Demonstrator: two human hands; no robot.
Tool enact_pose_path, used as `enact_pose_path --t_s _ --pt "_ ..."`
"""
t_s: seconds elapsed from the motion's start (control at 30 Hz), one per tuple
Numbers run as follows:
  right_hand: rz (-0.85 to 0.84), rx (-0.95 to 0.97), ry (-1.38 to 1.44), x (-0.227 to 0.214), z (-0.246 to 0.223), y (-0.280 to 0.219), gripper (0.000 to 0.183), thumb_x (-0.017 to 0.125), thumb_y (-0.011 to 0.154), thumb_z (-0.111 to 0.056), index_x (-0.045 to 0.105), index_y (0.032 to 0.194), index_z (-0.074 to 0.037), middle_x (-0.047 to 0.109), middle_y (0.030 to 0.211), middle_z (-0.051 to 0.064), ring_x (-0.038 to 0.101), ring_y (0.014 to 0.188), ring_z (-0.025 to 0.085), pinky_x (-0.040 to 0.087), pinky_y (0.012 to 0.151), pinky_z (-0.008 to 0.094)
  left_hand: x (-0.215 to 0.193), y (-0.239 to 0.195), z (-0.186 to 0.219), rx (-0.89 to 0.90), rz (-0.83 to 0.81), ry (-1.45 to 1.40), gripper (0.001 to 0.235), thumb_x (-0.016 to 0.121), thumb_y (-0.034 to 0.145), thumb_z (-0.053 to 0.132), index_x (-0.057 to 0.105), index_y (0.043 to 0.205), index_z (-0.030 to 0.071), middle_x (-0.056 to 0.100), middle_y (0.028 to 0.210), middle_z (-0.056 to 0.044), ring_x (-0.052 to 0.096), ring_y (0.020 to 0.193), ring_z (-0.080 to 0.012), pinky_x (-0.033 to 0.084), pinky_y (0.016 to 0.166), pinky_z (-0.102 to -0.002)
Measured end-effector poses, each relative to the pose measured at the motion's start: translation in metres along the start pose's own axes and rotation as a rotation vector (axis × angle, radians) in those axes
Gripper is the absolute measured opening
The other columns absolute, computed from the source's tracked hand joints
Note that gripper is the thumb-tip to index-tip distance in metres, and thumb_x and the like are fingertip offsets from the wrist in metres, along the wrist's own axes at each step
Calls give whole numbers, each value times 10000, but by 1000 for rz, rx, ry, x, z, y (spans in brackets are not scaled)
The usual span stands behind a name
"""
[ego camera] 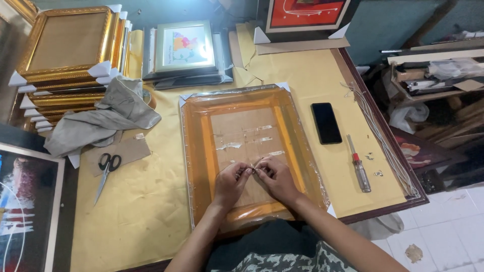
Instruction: The person assembles hanging hardware for a picture frame by threading a white cord through small metal eyelets and fasteners. They repeatedly pick up eyelets, thread the cord, and secure the components by hand on a workbench.
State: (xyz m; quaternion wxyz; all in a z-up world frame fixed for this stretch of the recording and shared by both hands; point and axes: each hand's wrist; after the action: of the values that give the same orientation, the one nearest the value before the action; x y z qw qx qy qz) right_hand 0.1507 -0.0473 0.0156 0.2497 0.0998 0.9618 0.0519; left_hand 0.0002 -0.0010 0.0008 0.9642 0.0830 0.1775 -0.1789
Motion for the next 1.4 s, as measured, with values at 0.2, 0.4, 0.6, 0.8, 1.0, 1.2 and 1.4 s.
enact_pose_path --t_s 0.2,0.4,0.6,0.8,1.0,1.2,1.4 --pt "-11 -7 -2 0 -5 -2 57 637 750 -148 635 792 -110 638 835 54 608 745 250 493 561 327 -2 -1 6 29 -33 -34 247 747 613 248 660 830 167 667 723 1 633 677 -152 496 572 -264" --pt "-9 -34 -50 -1 -9 -2 53 651 737 -139 631 781 -117 643 820 48 608 737 263 498 554 334 -1 0 5 44 -23 -26 212 727 642 241 673 826 149 658 703 -43 628 651 -189 495 543 -282" --pt "10 1 -16 -1 -5 -3 38 624 759 -156 625 761 -118 640 797 47 608 713 222 496 543 309 0 0 1 86 48 15 88 699 683 212 673 738 150 642 649 -44 613 596 -202 492 497 -276" --pt "-19 -15 -16 0 -1 -2 41 616 770 -159 614 769 -117 628 842 55 612 786 260 497 592 336 -2 0 7 109 7 -84 321 750 602 209 666 898 118 672 781 -58 626 651 -174 513 528 -243" --pt "-39 -12 -49 -1 -6 -2 35 632 758 -152 622 779 -126 627 874 43 616 811 261 506 609 335 -3 -1 5 114 0 -57 275 730 613 183 685 876 118 672 767 -62 640 646 -169 520 515 -247" --pt "-49 11 -62 1 -3 -3 37 624 772 -161 614 795 -135 619 896 46 620 812 268 508 611 335 -2 0 5 71 25 -84 227 741 605 190 682 806 105 658 690 -47 634 621 -148 514 497 -226" --pt "-58 27 -54 1 -6 -2 47 610 786 -178 599 796 -134 614 923 51 622 813 279 508 605 346 1 1 0 53 41 -54 138 711 649 184 681 766 117 640 639 -57 608 551 -170 493 460 -269"
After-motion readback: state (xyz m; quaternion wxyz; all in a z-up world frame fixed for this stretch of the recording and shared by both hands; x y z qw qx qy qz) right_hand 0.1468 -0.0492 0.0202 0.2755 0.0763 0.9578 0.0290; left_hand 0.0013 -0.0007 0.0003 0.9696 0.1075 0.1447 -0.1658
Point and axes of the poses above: each hand's wrist, its own y-axis towards the middle knuckle, its own x-axis out of the palm, z = x × y
